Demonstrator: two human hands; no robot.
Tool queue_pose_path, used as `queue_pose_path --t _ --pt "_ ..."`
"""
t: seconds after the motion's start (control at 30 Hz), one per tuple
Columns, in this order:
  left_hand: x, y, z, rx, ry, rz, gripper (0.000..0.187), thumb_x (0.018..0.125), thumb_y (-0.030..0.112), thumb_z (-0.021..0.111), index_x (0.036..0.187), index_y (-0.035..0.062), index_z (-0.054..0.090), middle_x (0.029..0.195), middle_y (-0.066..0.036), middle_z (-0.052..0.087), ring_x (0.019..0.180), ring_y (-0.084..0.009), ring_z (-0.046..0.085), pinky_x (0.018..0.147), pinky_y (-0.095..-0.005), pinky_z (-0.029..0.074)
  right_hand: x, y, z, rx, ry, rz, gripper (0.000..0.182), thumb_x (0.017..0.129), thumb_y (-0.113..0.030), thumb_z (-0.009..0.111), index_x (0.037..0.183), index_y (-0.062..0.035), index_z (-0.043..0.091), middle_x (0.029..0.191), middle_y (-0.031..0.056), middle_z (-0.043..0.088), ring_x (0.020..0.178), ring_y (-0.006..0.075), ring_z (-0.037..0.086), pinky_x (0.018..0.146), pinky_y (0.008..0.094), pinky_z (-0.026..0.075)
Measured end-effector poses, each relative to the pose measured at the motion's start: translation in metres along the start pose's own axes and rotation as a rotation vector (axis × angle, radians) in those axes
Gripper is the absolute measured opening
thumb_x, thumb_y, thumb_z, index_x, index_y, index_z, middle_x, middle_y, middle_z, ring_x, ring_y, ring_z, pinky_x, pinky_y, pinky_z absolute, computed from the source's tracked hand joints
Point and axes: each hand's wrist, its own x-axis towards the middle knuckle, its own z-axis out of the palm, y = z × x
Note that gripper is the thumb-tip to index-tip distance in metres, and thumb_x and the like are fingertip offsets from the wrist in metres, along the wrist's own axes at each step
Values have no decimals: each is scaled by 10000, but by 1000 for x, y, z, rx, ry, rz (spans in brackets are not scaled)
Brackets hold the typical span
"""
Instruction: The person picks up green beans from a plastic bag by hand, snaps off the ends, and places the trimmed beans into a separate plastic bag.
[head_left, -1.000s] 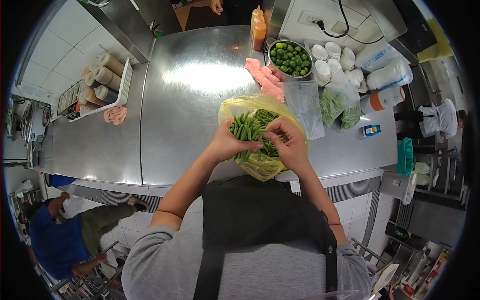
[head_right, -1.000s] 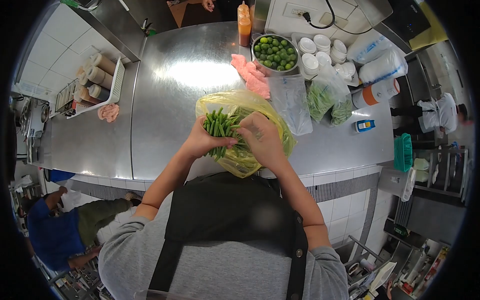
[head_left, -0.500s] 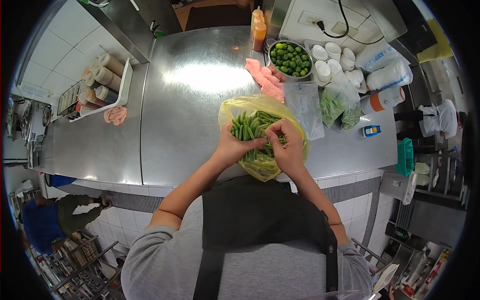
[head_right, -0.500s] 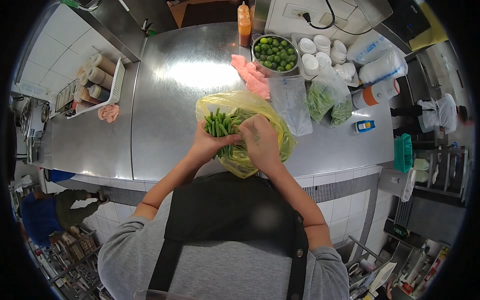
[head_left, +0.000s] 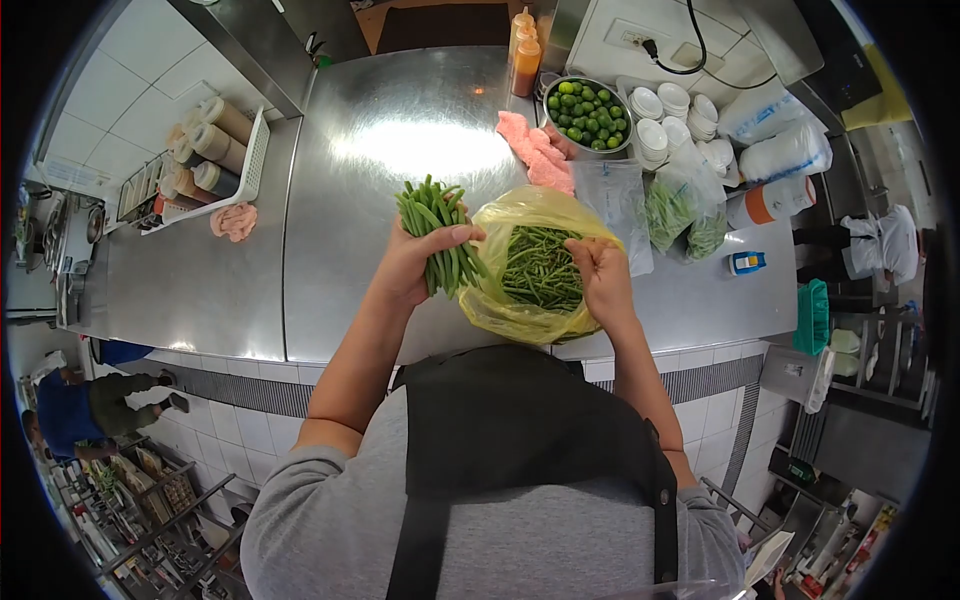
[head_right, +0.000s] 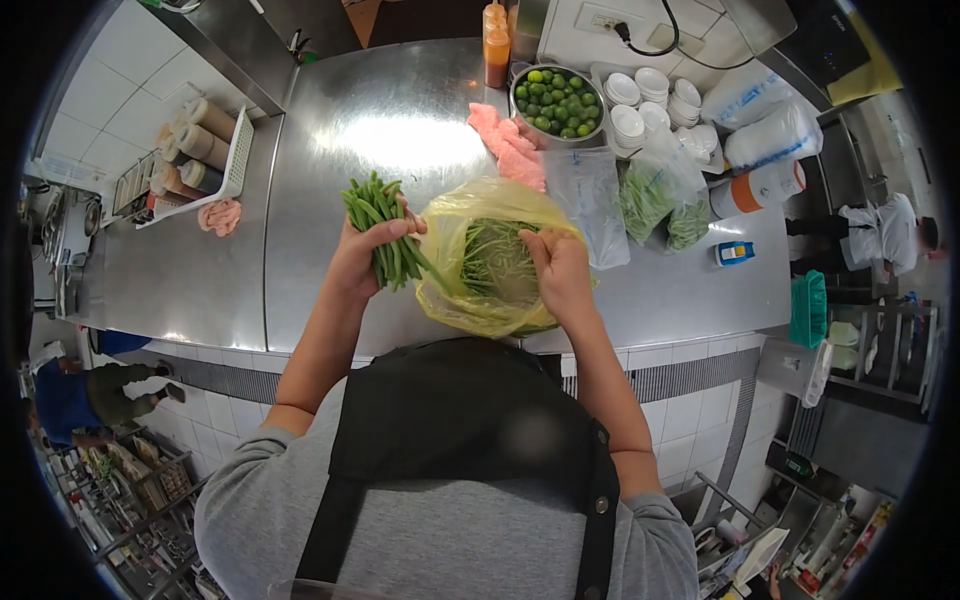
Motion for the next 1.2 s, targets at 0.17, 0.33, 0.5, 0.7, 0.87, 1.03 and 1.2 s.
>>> queue_pose_path --t 0.17,0.33,0.5,0.7,0.87,1.03,1.2 --pt "-17 -15 3 20 -169 -305 449 748 -57 776 1135 -6 556 858 -109 635 815 -256 694 729 -431 617 0 -15 -4 10 10 -23 70 872 -16 651 926 24 632 914 148 607 856 276 600 792 363 466" --pt "-41 -46 10 239 -481 -450 516 705 -95 800 1148 9 557 856 -113 636 867 -227 681 778 -441 626 -5 5 4 -125 -156 -187 218 752 55 715 947 -36 679 1107 131 608 1039 331 585 930 413 468" --pt "-37 -36 19 184 -314 -385 488 696 -73 845 1115 7 607 904 -61 667 791 -172 686 669 -329 598 -5 2 20 -335 -161 -217 193 739 15 755 912 -50 699 1072 114 616 1035 345 575 931 408 461" --pt "-17 -41 32 194 31 -206 232 786 -31 786 967 -22 640 828 -68 675 662 -156 664 635 -307 573 2 -27 1 305 96 -141 130 817 -40 746 947 -47 735 892 61 669 795 163 640 750 290 503" --pt "-6 -51 36 307 -50 -70 217 777 -33 800 967 -20 694 872 -81 722 718 -137 680 679 -286 573 -5 -40 -8 666 66 70 90 858 -30 724 947 -17 733 859 25 708 758 74 636 712 236 499" --pt "-7 -50 43 518 -128 13 276 769 -26 811 1018 -10 693 928 -70 740 761 -121 687 689 -273 570 -7 -39 -2 781 6 167 83 872 -42 728 946 -6 728 818 12 715 736 67 640 691 217 498" --pt "-8 -49 42 436 -125 -122 277 765 -32 811 1011 -7 685 893 -68 726 709 -134 684 641 -290 564 -8 -37 7 738 95 142 45 879 -27 715 919 -5 715 819 40 716 745 111 661 680 243 505"
